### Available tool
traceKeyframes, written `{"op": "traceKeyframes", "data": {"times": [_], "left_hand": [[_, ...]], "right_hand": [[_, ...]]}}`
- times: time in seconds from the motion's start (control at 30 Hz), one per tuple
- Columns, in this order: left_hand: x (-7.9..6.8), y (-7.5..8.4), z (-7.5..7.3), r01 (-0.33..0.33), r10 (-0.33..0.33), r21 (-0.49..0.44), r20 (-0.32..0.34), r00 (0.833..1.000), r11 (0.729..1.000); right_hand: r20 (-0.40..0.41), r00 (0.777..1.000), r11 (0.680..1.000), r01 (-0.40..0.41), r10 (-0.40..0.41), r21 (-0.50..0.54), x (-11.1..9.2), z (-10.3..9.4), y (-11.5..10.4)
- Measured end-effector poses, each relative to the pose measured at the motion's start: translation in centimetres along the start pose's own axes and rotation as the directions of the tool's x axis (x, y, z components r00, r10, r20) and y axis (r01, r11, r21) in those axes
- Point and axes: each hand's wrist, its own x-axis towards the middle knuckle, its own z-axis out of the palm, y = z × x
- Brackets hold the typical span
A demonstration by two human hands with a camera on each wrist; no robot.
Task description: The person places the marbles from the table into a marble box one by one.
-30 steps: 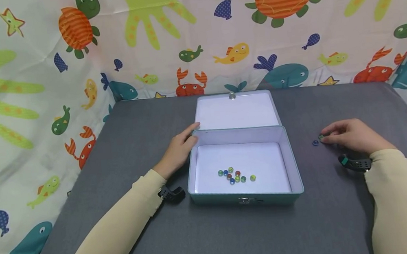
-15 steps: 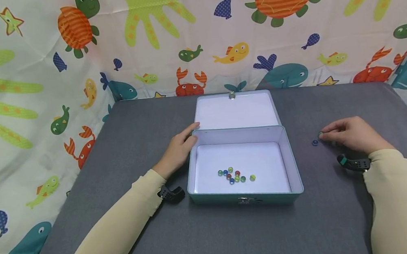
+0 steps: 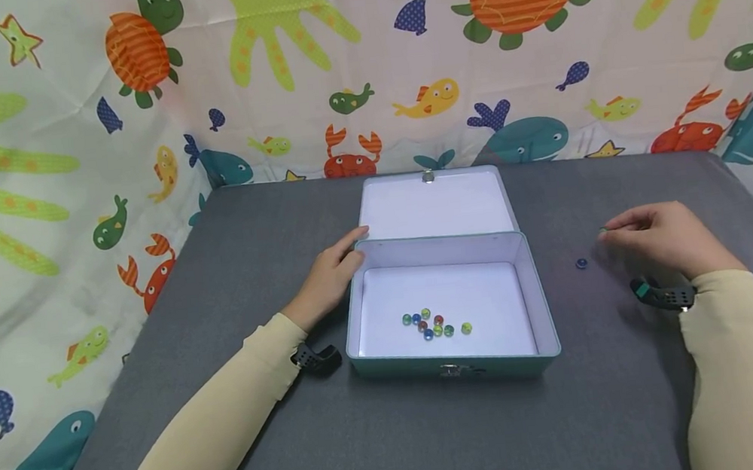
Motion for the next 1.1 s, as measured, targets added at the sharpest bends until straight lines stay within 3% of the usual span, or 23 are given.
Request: {"op": "traceKeyframes", "data": {"times": [0.47,0.7,1.1], "left_hand": [[0.1,0.0,-0.1,-0.002,0.002,0.001,0.001,1.000,1.000],[0.1,0.1,-0.1,0.003,-0.003,0.005,0.005,1.000,1.000],[-0.1,0.3,0.0,0.011,-0.011,0.014,0.002,1.000,1.000]], "right_hand": [[-0.047,0.997,0.998,0.059,-0.059,-0.006,-0.1,-0.6,-5.5],[-0.022,0.994,0.993,0.108,-0.107,0.048,-0.1,0.0,-8.0],[-0.063,0.979,0.964,0.203,-0.195,0.173,-0.4,1.3,-12.1]]}}
